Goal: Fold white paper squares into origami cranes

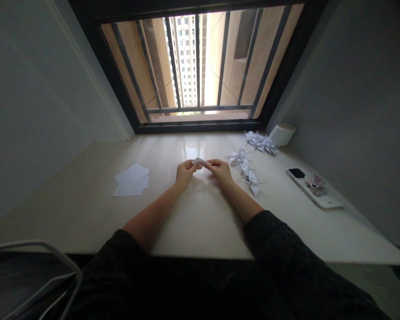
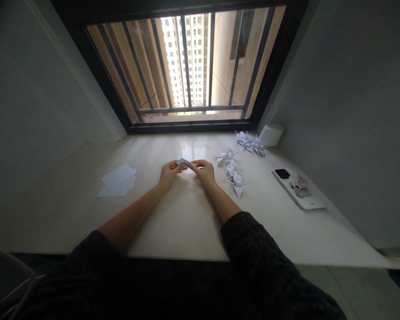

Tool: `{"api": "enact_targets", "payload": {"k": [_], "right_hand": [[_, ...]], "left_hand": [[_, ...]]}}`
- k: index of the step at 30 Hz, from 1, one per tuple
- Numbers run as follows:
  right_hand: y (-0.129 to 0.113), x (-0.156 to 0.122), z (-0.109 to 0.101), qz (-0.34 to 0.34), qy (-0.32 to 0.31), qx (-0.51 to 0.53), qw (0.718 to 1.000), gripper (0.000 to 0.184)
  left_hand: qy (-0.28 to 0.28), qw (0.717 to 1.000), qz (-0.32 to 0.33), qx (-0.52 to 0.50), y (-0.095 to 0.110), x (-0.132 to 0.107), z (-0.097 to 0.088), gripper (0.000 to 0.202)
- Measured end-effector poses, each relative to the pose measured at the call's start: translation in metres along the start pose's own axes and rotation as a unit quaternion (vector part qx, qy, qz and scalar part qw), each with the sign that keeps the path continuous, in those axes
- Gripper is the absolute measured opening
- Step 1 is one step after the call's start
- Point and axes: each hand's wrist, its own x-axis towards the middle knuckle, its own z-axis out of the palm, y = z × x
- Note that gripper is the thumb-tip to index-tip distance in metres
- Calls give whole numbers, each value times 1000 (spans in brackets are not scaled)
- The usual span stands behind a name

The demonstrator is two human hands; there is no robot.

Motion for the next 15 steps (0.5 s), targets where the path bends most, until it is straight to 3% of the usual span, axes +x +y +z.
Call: {"api": "enact_targets", "payload": {"k": [9,15], "right_hand": [[7,2,-2,12,15,-3,1000,48],[7,4,-2,17,-13,29,999,44]], "left_hand": [[25,1000,6,5,-9,3,1,31],[31,999,6,8,-10,5,-1,34]]}}
